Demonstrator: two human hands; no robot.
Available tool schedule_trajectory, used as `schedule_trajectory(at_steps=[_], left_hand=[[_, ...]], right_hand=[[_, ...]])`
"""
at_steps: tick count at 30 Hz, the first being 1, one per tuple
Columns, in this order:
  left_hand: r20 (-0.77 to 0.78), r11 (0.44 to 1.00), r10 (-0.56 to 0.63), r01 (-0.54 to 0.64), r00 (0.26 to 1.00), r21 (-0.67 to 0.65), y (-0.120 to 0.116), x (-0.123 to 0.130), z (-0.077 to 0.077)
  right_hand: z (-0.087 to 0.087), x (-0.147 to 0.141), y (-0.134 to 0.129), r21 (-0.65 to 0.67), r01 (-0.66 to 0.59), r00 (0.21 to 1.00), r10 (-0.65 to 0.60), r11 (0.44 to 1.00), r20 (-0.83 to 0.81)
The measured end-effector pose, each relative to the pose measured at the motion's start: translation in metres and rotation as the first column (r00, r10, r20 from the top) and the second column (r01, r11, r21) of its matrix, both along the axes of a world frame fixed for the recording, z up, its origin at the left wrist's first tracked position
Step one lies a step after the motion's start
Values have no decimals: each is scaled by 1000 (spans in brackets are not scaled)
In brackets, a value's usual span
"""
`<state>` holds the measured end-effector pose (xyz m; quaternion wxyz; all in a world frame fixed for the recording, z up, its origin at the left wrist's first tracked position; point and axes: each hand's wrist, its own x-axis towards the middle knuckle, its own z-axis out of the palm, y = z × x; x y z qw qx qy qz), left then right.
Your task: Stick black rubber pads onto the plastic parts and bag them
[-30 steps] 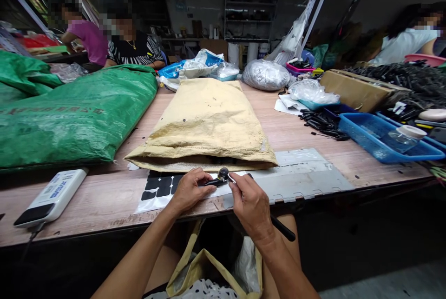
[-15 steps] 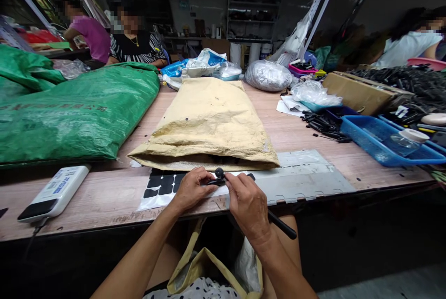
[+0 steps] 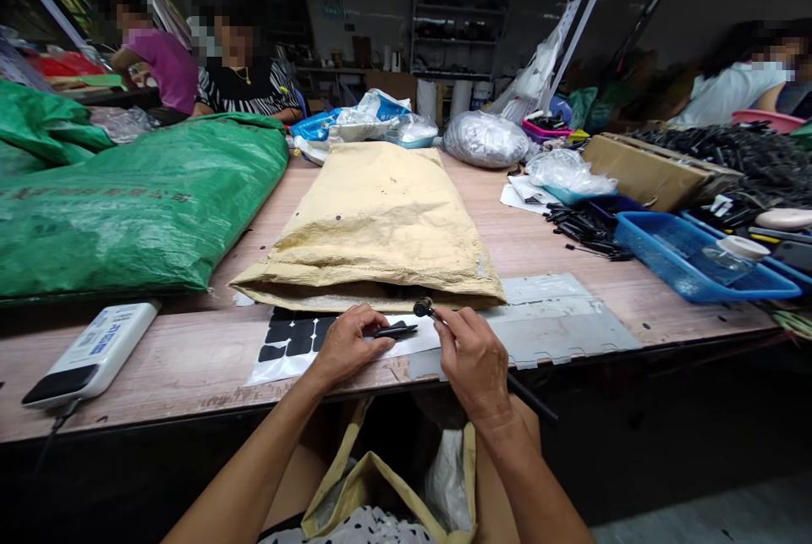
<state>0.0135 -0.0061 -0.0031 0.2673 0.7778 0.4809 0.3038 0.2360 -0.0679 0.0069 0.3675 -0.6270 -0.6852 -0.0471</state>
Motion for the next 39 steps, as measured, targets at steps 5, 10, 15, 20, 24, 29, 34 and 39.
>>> schedule_trajectory(at_steps=[5, 10, 15, 20, 24, 29, 34, 39], left_hand=[[26, 1000, -3, 3, 1000, -23, 0, -2, -1], [31, 999, 10, -8, 999, -43, -2, -2, 2], [0, 1000, -8, 8, 1000, -7, 1, -1, 1], [40, 998, -65, 65, 997, 0, -19, -2, 14], [94, 922, -322, 335, 942, -193, -66, -1, 31], [-246, 893, -361, 258, 899, -368, -112, 16, -7], [-562, 893, -261, -25, 785, -449, -128, 28, -80], [-510, 880, -330, 64, 794, -471, -128, 26, -66]], right_hand=[[-18, 31, 15, -4, 125, 987, -124, 992, 98], [-34, 38, 21, 30, 194, 967, -196, 981, 161], [-34, 34, 20, 65, 212, 957, -221, 975, 189], [-36, 34, 21, 68, 211, 954, -221, 975, 203], [-35, 33, 20, 53, 222, 951, -228, 974, 208], [-33, 31, 18, 56, 235, 946, -242, 970, 215], [-33, 31, 19, 51, 244, 944, -249, 969, 217], [-34, 31, 19, 59, 232, 947, -239, 971, 213]])
